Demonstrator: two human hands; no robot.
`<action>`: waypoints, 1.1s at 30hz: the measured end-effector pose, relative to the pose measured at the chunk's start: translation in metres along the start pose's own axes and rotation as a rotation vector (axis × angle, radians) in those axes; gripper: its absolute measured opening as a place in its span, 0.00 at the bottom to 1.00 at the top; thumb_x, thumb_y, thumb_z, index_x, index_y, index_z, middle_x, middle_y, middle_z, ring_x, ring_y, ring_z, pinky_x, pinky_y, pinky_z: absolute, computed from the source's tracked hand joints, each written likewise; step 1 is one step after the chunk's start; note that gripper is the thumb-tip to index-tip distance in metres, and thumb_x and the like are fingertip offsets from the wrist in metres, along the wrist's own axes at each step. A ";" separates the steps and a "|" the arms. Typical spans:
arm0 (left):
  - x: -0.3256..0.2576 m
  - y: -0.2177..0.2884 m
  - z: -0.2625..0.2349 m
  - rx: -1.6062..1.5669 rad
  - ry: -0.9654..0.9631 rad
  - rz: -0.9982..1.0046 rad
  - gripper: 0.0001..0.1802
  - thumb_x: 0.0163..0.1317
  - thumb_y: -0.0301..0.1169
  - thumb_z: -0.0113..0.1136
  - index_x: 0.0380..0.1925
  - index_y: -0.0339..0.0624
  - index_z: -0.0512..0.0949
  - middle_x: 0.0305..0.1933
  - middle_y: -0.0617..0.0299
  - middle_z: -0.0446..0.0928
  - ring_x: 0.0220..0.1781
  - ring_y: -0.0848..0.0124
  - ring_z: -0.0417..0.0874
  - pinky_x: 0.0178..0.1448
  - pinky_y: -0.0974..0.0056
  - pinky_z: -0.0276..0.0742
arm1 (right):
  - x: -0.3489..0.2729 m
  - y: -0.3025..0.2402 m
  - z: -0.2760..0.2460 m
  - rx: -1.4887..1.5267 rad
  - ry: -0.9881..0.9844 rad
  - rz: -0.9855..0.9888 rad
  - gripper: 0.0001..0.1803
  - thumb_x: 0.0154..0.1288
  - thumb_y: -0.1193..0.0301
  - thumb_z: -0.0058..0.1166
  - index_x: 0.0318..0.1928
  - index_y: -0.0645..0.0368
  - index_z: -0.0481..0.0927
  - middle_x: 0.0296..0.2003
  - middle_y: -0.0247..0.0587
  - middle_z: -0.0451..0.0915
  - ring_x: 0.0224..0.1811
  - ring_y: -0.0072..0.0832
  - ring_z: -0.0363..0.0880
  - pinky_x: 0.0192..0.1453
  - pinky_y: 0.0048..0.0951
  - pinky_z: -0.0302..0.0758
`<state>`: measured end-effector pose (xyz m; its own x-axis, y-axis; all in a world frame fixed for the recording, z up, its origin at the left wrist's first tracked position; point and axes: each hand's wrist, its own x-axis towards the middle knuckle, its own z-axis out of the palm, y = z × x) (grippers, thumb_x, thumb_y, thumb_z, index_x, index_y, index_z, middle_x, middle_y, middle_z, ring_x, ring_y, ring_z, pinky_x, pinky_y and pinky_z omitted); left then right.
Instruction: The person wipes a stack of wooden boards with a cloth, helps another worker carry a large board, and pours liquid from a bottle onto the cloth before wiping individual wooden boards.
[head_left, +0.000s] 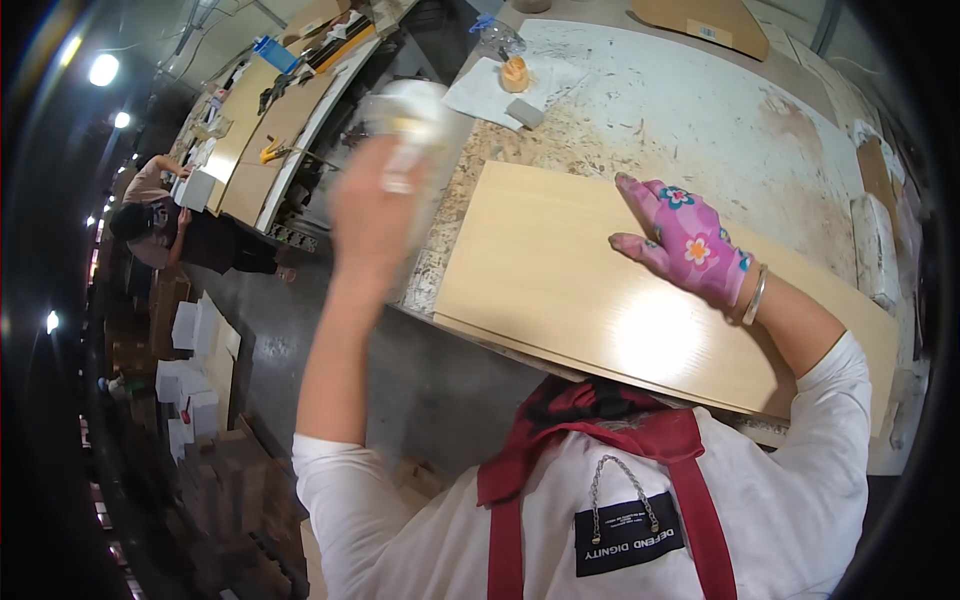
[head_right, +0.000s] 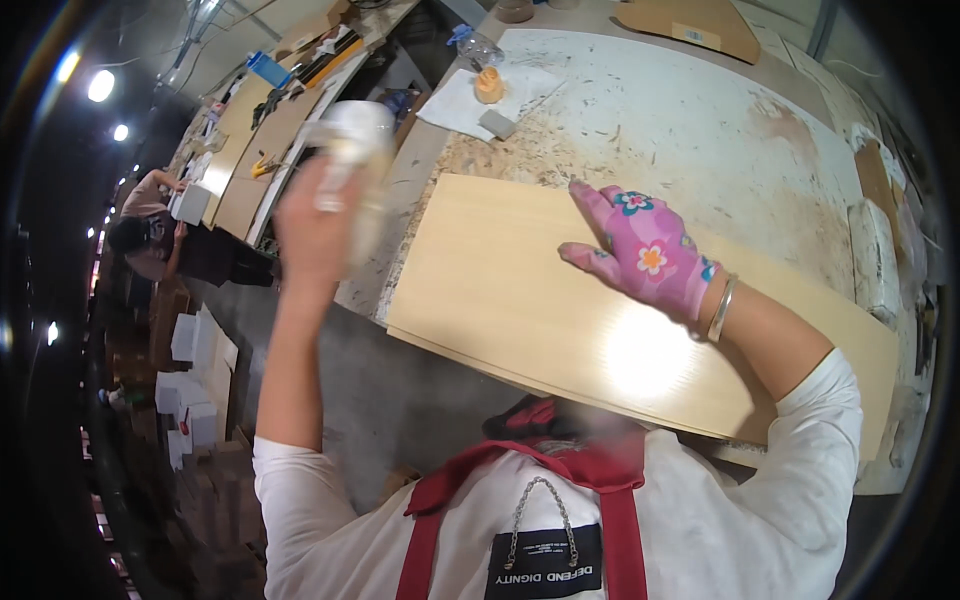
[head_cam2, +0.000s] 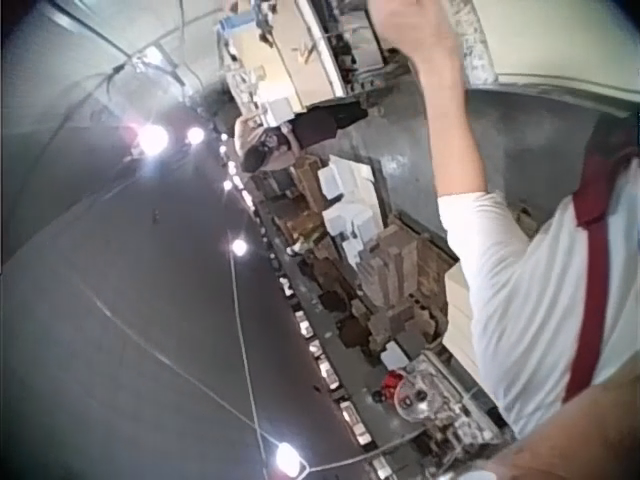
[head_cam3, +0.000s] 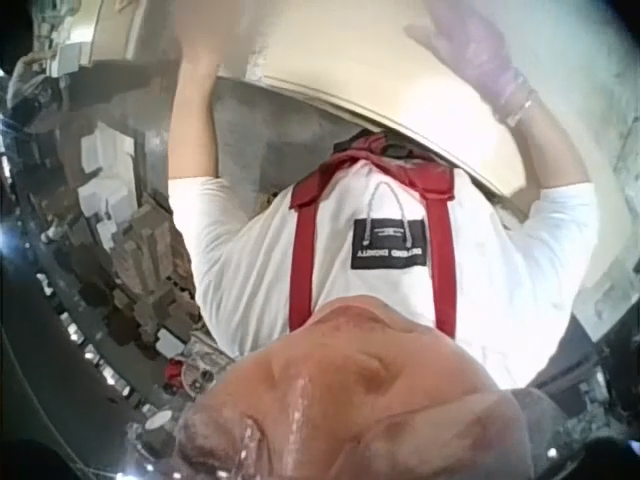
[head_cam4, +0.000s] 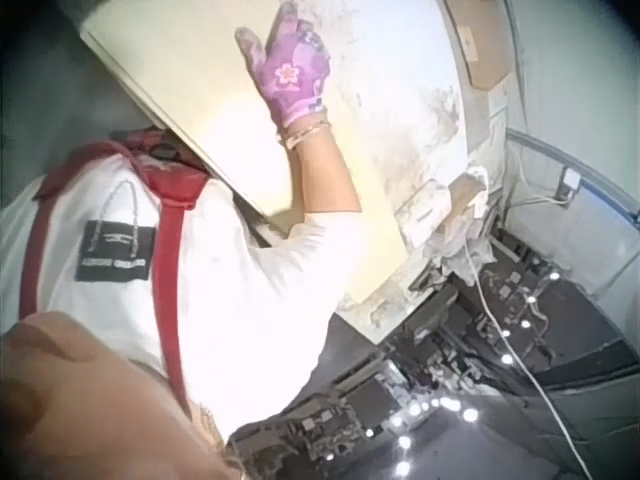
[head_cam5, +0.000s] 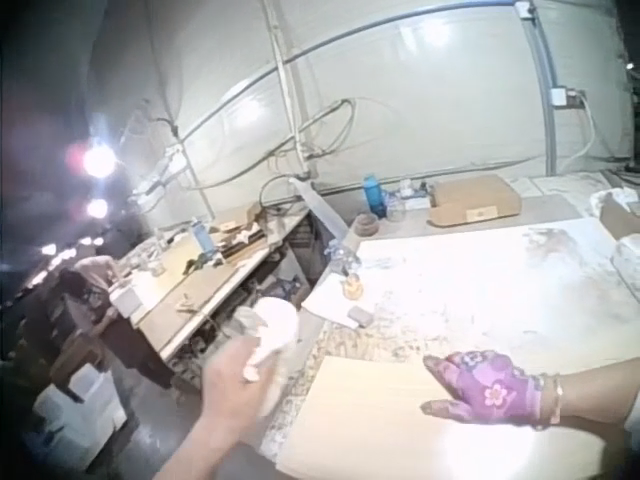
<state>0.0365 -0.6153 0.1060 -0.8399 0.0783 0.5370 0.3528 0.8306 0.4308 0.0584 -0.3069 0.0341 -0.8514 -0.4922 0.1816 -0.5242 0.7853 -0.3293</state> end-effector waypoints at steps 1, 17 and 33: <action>-0.007 0.000 0.033 0.100 -0.069 0.228 0.12 0.54 0.34 0.58 0.38 0.40 0.76 0.36 0.52 0.78 0.38 0.53 0.78 0.38 0.57 0.74 | 0.002 -0.008 -0.008 -0.004 -0.060 0.066 0.36 0.59 0.49 0.49 0.61 0.61 0.62 0.48 0.58 0.72 0.48 0.47 0.73 0.50 0.37 0.71; 0.010 -0.078 0.063 0.423 -0.428 -0.090 0.14 0.62 0.40 0.48 0.36 0.40 0.72 0.32 0.47 0.77 0.37 0.47 0.77 0.40 0.49 0.71 | 0.000 -0.012 -0.006 0.001 0.082 -0.019 0.33 0.59 0.49 0.47 0.56 0.63 0.67 0.33 0.49 0.74 0.36 0.43 0.74 0.40 0.40 0.71; -0.057 -0.121 0.010 0.511 -0.467 -0.216 0.17 0.64 0.44 0.44 0.33 0.41 0.74 0.32 0.46 0.78 0.39 0.48 0.78 0.41 0.48 0.72 | 0.005 -0.013 -0.010 0.010 -0.019 0.042 0.33 0.60 0.50 0.47 0.58 0.63 0.65 0.36 0.53 0.74 0.38 0.45 0.74 0.43 0.42 0.71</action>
<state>0.0378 -0.7146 0.0156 -0.9979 0.0157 0.0636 0.0181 0.9991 0.0384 0.0606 -0.3161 0.0482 -0.8719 -0.4661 0.1497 -0.4879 0.8016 -0.3456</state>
